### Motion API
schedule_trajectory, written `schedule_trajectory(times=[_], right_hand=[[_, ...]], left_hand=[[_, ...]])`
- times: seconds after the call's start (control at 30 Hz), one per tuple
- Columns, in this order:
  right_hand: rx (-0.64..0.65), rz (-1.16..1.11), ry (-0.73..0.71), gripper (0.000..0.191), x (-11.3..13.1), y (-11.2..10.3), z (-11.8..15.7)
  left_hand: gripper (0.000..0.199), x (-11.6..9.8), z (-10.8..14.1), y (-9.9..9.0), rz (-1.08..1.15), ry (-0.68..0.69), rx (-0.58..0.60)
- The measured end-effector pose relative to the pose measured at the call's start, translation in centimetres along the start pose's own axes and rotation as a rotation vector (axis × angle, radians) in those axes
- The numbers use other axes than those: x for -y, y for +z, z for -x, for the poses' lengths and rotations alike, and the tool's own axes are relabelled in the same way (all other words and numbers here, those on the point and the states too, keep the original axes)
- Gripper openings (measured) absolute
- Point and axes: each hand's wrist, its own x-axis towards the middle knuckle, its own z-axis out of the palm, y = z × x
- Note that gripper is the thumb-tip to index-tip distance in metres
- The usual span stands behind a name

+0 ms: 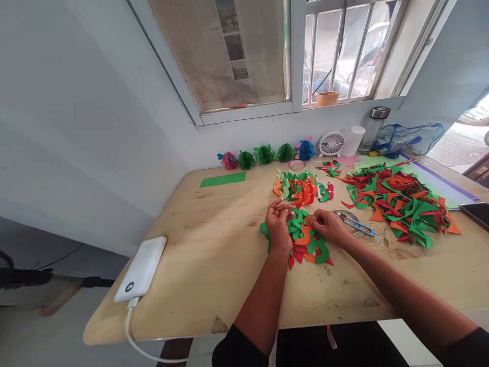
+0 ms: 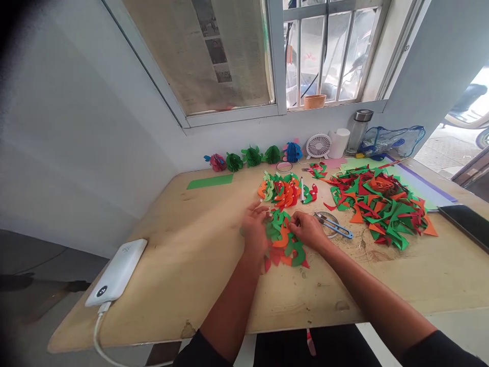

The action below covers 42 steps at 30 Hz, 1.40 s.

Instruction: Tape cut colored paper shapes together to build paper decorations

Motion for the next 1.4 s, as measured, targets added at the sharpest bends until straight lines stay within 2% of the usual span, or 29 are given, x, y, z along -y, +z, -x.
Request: schedule_trajectory(times=[0.2, 0.37, 0.5, 0.73, 0.9, 1.17, 1.4], right_hand=[[0.094, -0.595, -0.032, 0.022, 0.3, -1.8, 0.5], [0.101, -0.803, 0.001, 0.030, 0.7, -1.5, 1.2], [0.093, -0.829, -0.007, 0.034, 0.0, -0.7, 1.2], [0.027, -0.729, -0.094, 0.030, -0.8, -0.1, 1.0], [-0.004, -0.718, -0.051, 0.026, -0.8, 0.0, 0.9], [-0.063, -0.719, -0.031, 0.022, -0.3, -0.8, 1.2], [-0.075, -0.716, -0.006, 0.024, 0.3, -1.5, 1.5]], left_hand=[[0.044, -0.4, 1.0, 0.7, 0.030, 0.005, 0.172], [0.046, -0.2, 1.4, 0.9, 0.031, -0.013, 0.288], [0.048, 0.3, 1.6, 0.9, -0.064, 0.024, 0.333], [0.051, 0.2, 2.7, 1.5, -0.202, 0.072, 0.365], [0.048, 0.3, 3.2, 1.7, -0.274, 0.102, 0.354], [0.045, 0.6, 3.1, 1.6, -0.330, 0.130, 0.294], [0.046, 0.5, 3.3, 1.7, -0.339, 0.117, 0.299]])
